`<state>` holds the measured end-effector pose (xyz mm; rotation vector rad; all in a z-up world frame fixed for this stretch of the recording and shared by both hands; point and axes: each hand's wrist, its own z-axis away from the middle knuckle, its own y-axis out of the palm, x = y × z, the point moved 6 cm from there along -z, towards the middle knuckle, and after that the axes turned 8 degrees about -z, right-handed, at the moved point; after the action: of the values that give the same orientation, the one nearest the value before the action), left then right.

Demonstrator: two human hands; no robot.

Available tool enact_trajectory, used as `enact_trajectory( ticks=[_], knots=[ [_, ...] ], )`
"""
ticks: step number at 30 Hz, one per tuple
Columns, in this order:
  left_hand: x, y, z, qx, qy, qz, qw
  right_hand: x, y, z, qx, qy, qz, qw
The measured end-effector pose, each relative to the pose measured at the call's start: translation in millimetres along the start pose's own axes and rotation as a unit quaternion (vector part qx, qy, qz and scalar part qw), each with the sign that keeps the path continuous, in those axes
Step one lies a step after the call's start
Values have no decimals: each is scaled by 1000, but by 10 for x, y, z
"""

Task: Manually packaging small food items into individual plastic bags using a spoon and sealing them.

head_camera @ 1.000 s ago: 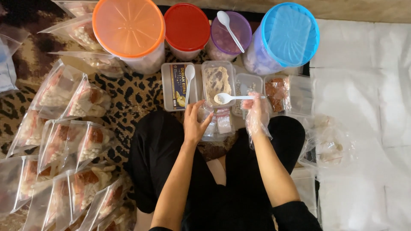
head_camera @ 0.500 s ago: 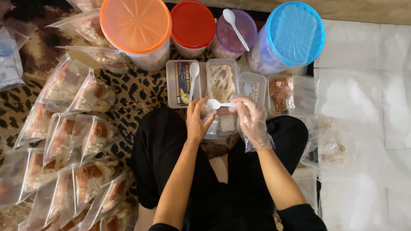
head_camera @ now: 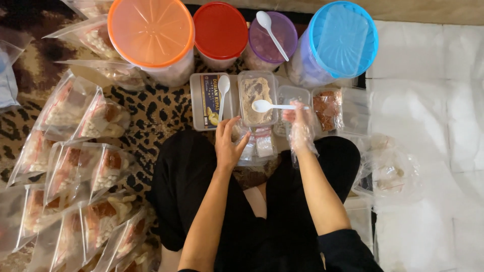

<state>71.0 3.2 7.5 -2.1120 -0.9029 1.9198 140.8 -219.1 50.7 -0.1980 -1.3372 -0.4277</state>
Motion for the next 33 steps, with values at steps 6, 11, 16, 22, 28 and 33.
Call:
enact_trajectory(
  ticks=[6, 11, 16, 22, 28, 33],
  knots=[
    [48, 42, -13, 3, 4, 6, 1000, -241, 28, -100, 78, -44, 82, 993],
    [9, 48, -24, 6, 5, 1, 1000, -398, -14, -189, 89, -21, 58, 994],
    [-21, 33, -33, 5, 9, 1, 1000, -590, -160, -331, 84, -2, 18, 996],
    [13, 31, -15, 6, -2, 7, 1000, -657, -394, -437, 71, 20, -37, 997],
    [17, 17, -2, 4, -9, 12, 1000, -311, -367, -275, 63, -19, -41, 997],
    [-6, -6, -4, 5, -8, 3, 1000, 445, 217, 497, 195, -156, 128, 960]
  ],
)
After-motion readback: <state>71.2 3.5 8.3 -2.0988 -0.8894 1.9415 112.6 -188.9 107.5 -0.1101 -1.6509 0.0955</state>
